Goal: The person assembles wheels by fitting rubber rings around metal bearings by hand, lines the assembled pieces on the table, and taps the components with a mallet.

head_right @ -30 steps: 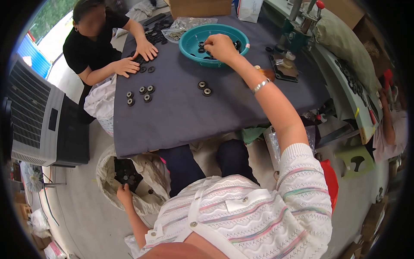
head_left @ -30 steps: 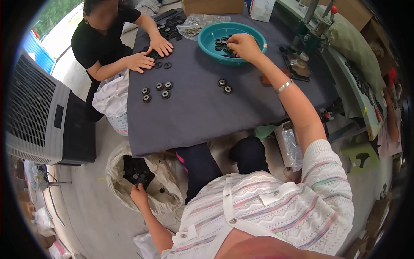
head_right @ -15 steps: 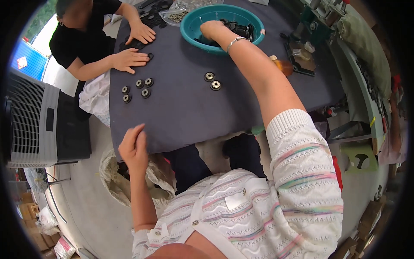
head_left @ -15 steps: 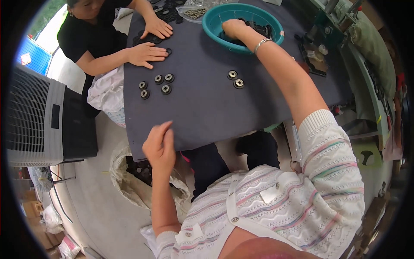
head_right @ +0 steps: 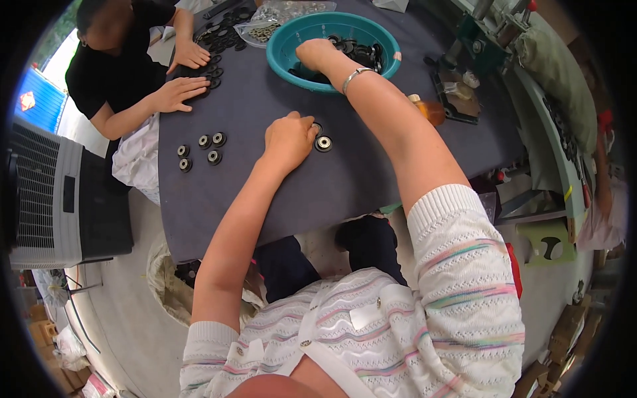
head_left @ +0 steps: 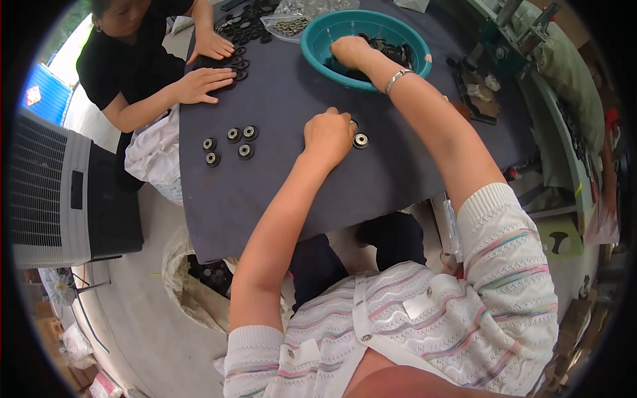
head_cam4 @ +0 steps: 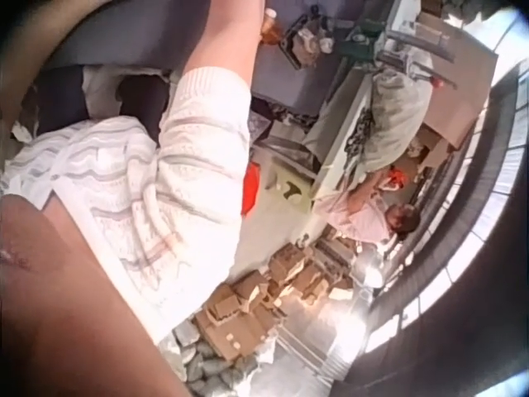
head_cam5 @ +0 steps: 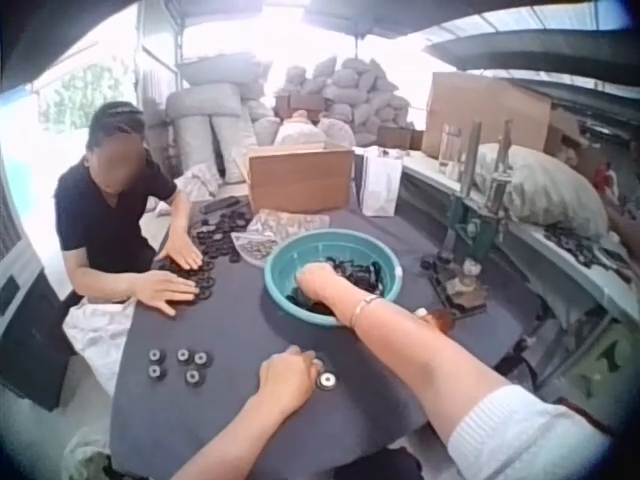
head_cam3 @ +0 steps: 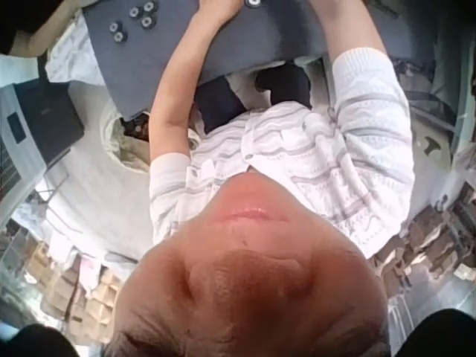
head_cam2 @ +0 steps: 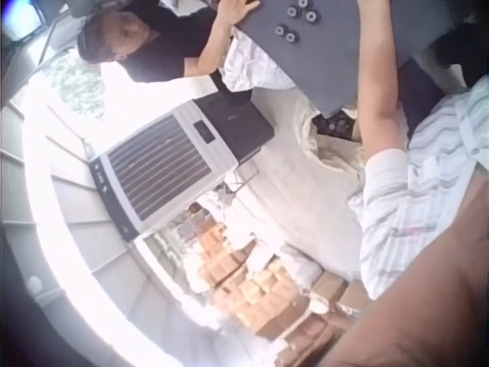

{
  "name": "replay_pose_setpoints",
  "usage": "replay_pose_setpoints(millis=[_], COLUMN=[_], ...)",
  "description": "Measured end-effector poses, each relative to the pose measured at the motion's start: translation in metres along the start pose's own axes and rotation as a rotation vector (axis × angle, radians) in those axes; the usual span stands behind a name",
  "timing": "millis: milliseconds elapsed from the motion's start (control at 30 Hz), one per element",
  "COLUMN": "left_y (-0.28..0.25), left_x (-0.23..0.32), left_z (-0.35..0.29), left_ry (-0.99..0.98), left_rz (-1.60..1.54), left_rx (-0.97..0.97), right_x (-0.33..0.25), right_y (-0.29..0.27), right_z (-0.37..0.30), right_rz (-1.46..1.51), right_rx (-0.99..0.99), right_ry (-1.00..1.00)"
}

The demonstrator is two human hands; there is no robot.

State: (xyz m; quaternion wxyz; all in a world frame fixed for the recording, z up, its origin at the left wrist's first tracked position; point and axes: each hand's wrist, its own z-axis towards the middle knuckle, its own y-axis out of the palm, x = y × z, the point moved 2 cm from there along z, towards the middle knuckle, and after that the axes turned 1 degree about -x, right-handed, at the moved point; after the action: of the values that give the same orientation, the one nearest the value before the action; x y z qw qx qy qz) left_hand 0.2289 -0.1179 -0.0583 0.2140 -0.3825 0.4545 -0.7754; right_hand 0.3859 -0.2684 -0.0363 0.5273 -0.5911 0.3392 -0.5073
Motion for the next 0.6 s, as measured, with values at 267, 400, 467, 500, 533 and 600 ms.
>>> replay_pose_setpoints(millis=[267,400,467,500,533,600], left_y=[-0.013,-0.022,-0.018,-0.021,-0.025,-0.035], left_x=[-0.006,-0.003,-0.015,-0.013,-0.01,0.003], left_z=[-0.012,-0.027,-0.037,-0.044,-0.052,-0.071], left_ry=[-0.066,-0.135,-0.234,-0.232,-0.297,-0.361], left_rz=[-0.274,-0.278,-0.563,-0.563,-0.756,-0.949], left_rx=[-0.116,-0.167,-0.113,-0.113,-0.114,-0.115], right_x=[0.0,0.005,-0.001,-0.004,-0.009,-0.025], right_y=[-0.022,-0.064,-0.077,-0.083,-0.09,-0.102], right_z=[-0.016,-0.049,-0.076,-0.094,-0.111,-0.152], right_rz=[0.179,0.641,0.957,1.273,1.4,1.536], right_rx=[0.004,0.058,0.102,0.145,0.144,0.181], right_ry=[-0.124,0.027,0.065,0.111,0.071,0.087])
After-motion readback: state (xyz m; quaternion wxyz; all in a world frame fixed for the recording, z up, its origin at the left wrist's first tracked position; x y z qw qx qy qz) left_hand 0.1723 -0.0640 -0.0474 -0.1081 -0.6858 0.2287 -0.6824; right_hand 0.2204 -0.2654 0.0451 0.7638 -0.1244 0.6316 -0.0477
